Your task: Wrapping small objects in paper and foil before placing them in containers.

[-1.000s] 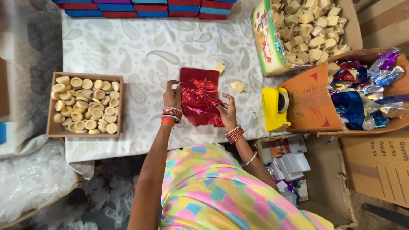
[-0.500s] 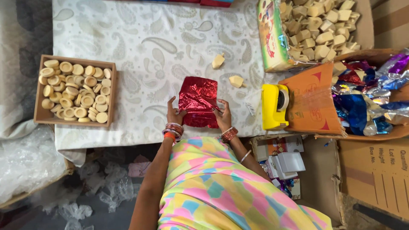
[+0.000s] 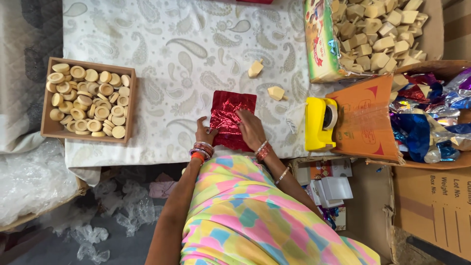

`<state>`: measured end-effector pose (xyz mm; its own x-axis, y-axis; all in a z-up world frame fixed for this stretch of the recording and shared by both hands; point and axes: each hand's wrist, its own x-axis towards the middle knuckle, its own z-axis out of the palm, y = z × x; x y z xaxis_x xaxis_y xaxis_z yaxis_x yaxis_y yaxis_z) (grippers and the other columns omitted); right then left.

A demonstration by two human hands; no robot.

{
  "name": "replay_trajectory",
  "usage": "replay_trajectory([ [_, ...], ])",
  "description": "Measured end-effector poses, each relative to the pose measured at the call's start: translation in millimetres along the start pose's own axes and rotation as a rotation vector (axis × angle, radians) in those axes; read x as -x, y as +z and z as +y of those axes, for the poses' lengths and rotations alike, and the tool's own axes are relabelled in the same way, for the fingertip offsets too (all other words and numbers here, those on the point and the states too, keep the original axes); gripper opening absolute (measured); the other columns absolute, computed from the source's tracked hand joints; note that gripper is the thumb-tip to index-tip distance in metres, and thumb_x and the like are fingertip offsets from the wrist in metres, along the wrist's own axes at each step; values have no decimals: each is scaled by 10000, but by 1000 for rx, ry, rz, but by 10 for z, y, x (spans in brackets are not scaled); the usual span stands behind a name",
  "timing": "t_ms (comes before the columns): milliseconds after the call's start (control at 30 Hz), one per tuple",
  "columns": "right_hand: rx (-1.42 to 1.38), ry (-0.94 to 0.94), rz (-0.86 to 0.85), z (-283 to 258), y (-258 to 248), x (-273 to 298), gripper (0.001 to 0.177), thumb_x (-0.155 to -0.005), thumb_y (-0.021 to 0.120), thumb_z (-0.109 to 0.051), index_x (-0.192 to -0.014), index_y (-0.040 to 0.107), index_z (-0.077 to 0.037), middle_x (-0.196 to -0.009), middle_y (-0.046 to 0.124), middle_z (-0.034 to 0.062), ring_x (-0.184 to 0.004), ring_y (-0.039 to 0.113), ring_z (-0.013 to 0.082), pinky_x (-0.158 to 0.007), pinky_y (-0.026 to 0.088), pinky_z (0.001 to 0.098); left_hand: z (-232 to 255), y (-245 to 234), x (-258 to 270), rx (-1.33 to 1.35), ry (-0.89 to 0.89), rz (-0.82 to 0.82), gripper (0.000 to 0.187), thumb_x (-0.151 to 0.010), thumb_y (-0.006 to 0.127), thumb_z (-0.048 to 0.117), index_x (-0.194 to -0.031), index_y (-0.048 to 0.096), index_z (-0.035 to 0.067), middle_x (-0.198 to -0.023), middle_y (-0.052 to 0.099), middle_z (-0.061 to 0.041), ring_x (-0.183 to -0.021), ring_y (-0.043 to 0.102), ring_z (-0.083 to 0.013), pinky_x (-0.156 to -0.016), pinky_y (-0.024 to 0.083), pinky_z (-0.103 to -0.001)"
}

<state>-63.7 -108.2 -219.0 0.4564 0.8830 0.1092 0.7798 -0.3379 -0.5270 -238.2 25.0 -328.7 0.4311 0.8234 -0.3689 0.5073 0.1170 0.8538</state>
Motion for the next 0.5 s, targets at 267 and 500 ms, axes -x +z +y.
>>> replay_trajectory([
  [267,287,-42,-257,54,207,-23,778,-1001,543,-488,-1635,205,-190,-1687,101,239,-1561,119,392,-1230,92,611,9,-255,158,-71,75,-43,858,-738,886,99,-1450,416,186,-800,684,-141,-772,702,-327,-732,578,-445],
  [500,373,-44,-275,58,205,-14,803,-985,524,-542,-1637,205,-198,-1685,108,237,-1568,93,385,-1234,60,609,567,-360,242,-519,311,-3,723,-800,839,128,-1405,445,88,-1110,643,-196,-991,659,-344,-850,564,-442],
])
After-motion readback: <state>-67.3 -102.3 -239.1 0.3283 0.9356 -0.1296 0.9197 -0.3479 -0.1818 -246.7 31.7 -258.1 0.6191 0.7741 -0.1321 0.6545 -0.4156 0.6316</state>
